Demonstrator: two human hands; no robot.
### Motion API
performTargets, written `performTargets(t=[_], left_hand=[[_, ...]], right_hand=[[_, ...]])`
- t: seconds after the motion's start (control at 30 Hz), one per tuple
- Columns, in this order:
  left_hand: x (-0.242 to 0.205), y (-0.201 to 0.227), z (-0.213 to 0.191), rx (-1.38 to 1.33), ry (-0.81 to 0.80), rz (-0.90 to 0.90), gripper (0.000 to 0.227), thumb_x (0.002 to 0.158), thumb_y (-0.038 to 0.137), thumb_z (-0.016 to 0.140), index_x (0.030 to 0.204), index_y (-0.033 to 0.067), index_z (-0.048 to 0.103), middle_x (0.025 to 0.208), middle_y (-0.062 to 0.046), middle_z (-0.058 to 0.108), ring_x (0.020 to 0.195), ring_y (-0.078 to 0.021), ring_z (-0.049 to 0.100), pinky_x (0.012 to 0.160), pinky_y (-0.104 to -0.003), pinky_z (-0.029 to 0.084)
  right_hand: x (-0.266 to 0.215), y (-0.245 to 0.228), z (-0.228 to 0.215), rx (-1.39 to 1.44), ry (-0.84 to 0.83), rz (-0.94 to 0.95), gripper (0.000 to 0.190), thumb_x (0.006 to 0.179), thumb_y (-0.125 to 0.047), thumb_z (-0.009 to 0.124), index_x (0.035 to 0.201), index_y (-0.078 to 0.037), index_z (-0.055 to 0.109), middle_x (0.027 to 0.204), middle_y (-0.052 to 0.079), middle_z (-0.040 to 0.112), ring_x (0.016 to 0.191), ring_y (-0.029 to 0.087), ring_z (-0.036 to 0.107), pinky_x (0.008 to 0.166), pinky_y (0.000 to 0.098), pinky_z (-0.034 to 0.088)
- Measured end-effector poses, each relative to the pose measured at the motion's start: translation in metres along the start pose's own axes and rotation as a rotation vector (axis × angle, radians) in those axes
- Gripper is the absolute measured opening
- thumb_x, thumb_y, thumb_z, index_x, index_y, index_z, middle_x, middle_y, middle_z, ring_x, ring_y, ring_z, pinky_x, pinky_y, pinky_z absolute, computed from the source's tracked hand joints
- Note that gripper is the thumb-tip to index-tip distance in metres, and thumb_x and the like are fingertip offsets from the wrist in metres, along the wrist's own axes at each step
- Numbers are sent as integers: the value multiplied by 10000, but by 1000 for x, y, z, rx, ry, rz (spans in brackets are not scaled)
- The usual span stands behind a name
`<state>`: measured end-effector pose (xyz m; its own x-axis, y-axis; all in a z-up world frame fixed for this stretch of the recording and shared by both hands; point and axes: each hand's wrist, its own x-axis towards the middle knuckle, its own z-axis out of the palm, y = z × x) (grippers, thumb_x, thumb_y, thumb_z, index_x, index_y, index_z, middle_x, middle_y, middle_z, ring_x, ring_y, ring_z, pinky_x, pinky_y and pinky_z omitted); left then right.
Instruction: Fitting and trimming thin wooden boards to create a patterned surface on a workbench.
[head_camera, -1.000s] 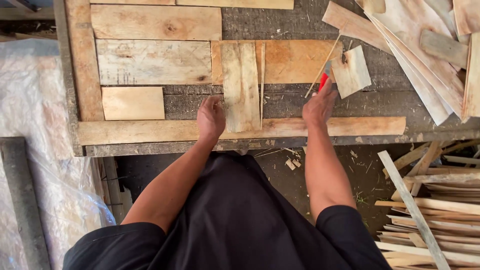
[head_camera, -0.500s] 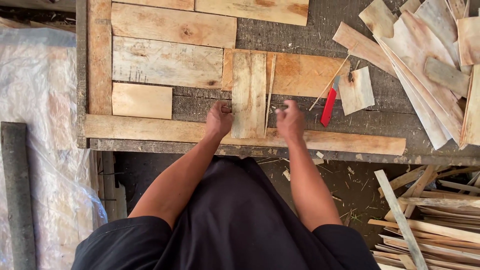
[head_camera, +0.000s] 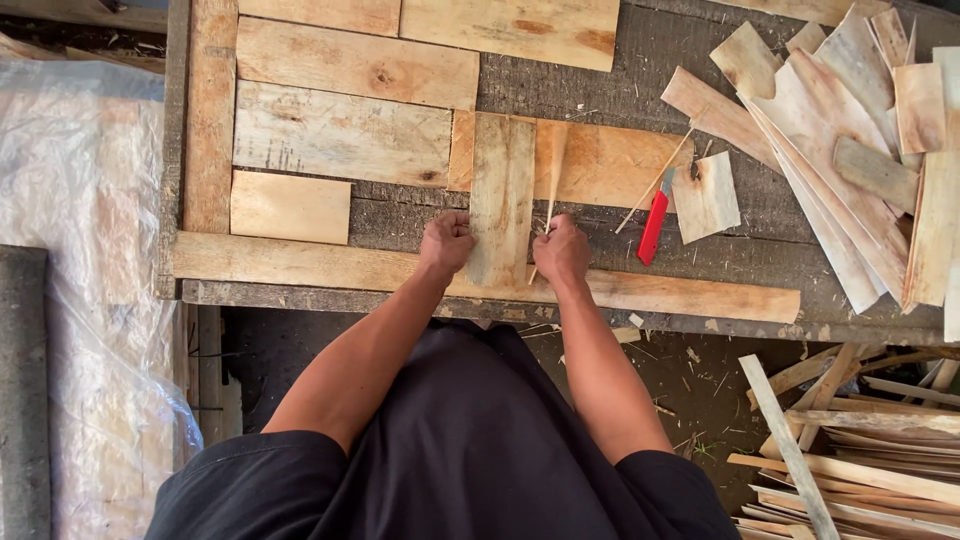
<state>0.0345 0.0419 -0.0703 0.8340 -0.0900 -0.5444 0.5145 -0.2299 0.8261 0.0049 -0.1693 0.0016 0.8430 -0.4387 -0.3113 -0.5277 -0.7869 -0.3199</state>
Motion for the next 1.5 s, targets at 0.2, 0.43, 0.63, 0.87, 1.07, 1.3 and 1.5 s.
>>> performTargets(t=[0.2,0.43,0.63,0.87,1.07,1.3,1.5], left_hand=[[-23,50,-46,-66,42,-38,397,874,2,624,1228,138,743,920,-9,756,700,-94,632,596,-245,521],[5,63,-124,425,4,279,421,900,32,549,1189,219,790,968,-93,784,663,-148,658,636,-330,571],[5,94,-144,539,-79,402,419,893,-12,522,1152,156,805,1009,-134,785,740,-238,707,684,-365,583],[-61,104,-107,688,168,1179,266,1061,-54,566,1090,107,775,1073,-114,771,973,-234,723,841,-389,602],[-115,95,-116,893,97,1257,345,934,100,643,1252,144,769,1264,-80,689,1227,-256,606,1063,-444,475],[-123,86,-117,617,611,969,466,932,303,776,1318,86,632,1444,-161,549,1331,-400,537,1128,-500,450],[-68,23,-113,-520,278,502,400,1003,54,714,1370,-51,594,1086,-100,725,944,-109,670,830,-233,561]], right_hand=[[9,35,-55,281,50,201,106,921,-104,701,1025,-85,691,955,100,751,794,199,752,683,354,623],[26,113,-93,-37,513,232,479,921,-250,786,1290,-65,544,1212,153,590,1068,291,626,868,447,537],[18,90,-66,70,238,82,361,975,-344,716,1225,-90,662,1104,106,676,992,247,669,864,444,561],[-32,-8,-88,1423,-552,70,722,835,-728,459,1236,-171,684,1020,119,769,862,204,729,677,362,632],[-2,44,-44,1462,-403,114,225,950,-302,724,1102,-136,731,1113,29,744,1024,172,663,862,379,522],[7,69,-19,1508,-392,-77,135,1007,-273,755,1041,-144,734,1094,-15,721,1072,128,624,997,367,485],[-5,48,-24,1443,-291,-75,151,1026,-266,750,1089,-129,747,1122,-10,711,1104,116,603,1030,336,468]])
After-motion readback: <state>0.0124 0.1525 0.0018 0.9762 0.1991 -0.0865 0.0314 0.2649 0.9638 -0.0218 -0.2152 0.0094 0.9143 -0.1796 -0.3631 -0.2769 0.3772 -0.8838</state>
